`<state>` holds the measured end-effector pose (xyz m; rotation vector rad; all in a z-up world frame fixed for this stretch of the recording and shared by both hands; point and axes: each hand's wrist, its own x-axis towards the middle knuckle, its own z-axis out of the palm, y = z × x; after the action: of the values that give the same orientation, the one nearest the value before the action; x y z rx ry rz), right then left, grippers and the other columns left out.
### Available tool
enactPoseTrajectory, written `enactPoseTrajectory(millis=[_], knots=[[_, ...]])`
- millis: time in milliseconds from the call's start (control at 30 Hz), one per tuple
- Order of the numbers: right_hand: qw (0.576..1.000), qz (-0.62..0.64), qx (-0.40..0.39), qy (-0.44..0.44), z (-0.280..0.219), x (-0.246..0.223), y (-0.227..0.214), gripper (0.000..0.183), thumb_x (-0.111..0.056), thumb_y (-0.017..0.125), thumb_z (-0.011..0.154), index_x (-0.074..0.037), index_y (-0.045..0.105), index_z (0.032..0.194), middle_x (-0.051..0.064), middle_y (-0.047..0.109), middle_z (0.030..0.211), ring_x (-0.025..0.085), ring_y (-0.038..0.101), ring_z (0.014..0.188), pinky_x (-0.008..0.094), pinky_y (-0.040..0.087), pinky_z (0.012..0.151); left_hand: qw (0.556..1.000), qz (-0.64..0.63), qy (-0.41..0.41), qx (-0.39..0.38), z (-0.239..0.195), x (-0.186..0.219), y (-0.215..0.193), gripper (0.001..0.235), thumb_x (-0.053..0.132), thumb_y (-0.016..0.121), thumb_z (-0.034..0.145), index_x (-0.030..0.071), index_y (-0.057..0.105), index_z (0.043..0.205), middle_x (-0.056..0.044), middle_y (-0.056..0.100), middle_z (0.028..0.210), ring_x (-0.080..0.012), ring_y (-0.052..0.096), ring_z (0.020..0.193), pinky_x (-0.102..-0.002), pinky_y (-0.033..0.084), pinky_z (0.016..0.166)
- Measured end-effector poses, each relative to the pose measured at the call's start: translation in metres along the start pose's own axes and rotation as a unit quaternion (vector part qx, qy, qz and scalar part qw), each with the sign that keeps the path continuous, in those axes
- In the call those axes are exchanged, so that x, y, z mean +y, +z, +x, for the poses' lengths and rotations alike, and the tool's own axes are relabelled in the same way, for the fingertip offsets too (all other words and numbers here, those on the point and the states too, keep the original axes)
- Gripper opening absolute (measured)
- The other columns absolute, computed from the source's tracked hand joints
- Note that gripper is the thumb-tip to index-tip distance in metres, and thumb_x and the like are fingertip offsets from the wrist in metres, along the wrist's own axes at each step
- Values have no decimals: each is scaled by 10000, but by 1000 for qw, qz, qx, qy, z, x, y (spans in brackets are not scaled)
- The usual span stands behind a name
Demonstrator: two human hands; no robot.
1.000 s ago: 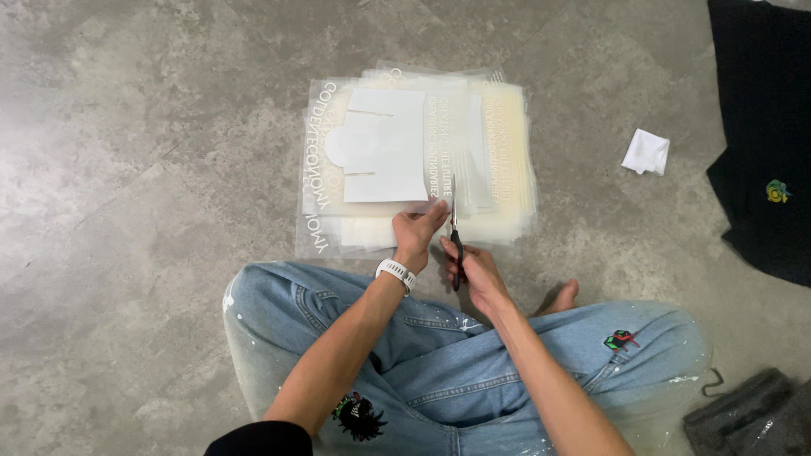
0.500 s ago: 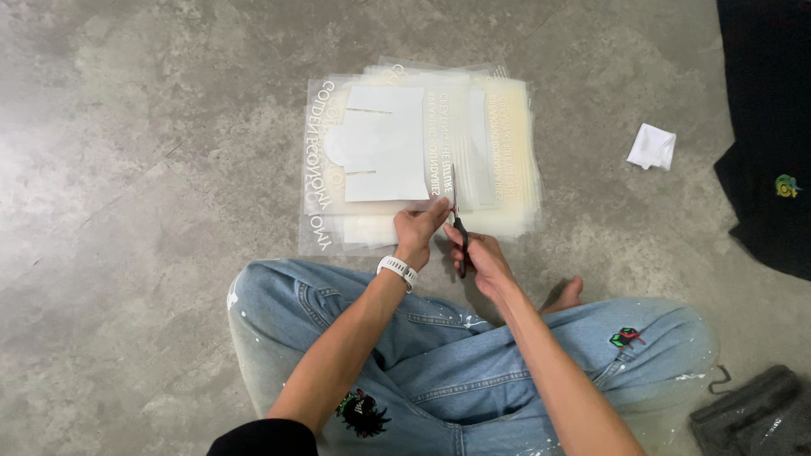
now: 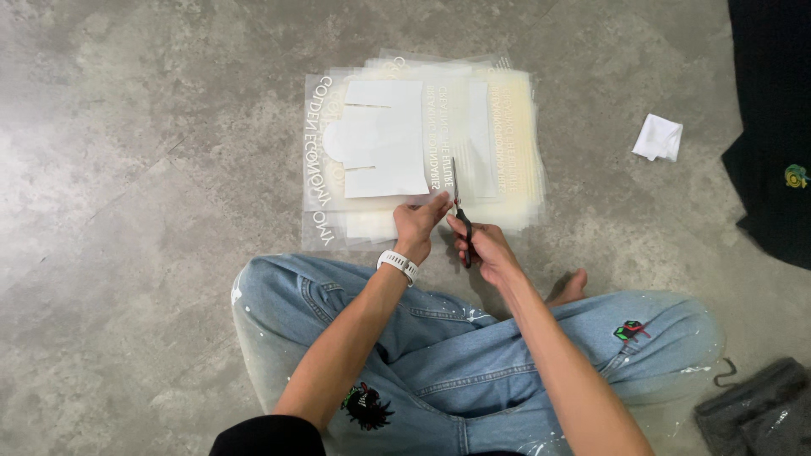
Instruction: The person sits on the floor and uses scissors to cut the edges of stacked transparent plastic sheets. They trim the sides of the stack, remove the cut strips, and place the finished sheets to the side.
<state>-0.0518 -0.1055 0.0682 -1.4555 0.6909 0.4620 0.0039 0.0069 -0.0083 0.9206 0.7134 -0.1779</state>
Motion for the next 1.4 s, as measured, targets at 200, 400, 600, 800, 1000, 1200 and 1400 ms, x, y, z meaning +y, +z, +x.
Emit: enactPoseTrajectory(millis=[200, 400, 600, 800, 1000, 1200, 1400], knots=[[1000, 17, 0, 5, -5, -11, 4, 500, -481, 925, 817, -60, 656, 823, 5, 533, 544, 147, 598, 459, 260, 505, 445, 1000, 3, -5, 4, -20, 19, 7, 394, 25, 894, 802, -201, 651, 1014, -178, 682, 800, -253, 764, 683, -318, 656, 663], [1000, 13, -13, 2, -1, -12, 1, 481, -463, 912, 827, -58, 654, 831, -9, 516, 548, 124, 588, 460, 237, 488, 456, 1000, 10, -6, 0, -15, 17, -1, 387, 19, 892, 805, -230, 646, 972, -207, 683, 785, -278, 769, 703, -328, 659, 700], [1000, 20, -17, -2, 4, -6, 2, 474, -447, 927, 822, -77, 631, 797, 2, 522, 543, 130, 591, 462, 238, 489, 446, 1000, 14, -8, 3, -20, 21, 3, 400, 36, 902, 806, -216, 649, 986, -197, 683, 811, -269, 766, 720, -338, 657, 711], [1000, 16, -19, 2, 4, -14, 3, 468, -448, 922, 821, -79, 637, 790, 15, 540, 543, 141, 606, 470, 259, 506, 450, 1000, 10, -3, 8, -11, 11, -2, 420, 59, 926, 786, -209, 649, 953, -179, 658, 789, -241, 746, 677, -331, 652, 687], [1000, 5, -19, 5, 10, -16, 3, 498, -484, 940, 798, -74, 659, 795, 16, 549, 548, 148, 613, 476, 263, 511, 464, 1000, 8, 0, 9, -20, 22, 1, 417, 59, 929, 779, -208, 648, 934, -159, 629, 775, -226, 728, 672, -336, 645, 688], [1000, 15, -15, 13, 10, -25, -1, 496, -476, 927, 804, -69, 644, 817, 6, 530, 551, 137, 595, 477, 248, 494, 465, 1000, 16, -4, -14, -28, 23, 2, 343, 35, 886, 825, -198, 677, 967, -209, 683, 803, -280, 756, 723, -368, 657, 728], [999, 28, -14, 15, 18, -27, 0, 490, -479, 924, 816, -57, 676, 845, 17, 539, 551, 153, 600, 474, 255, 504, 474, 999, 37, 2, -24, -37, 27, 4, 371, 44, 871, 845, -237, 682, 996, -212, 672, 837, -222, 708, 752, -359, 647, 736]])
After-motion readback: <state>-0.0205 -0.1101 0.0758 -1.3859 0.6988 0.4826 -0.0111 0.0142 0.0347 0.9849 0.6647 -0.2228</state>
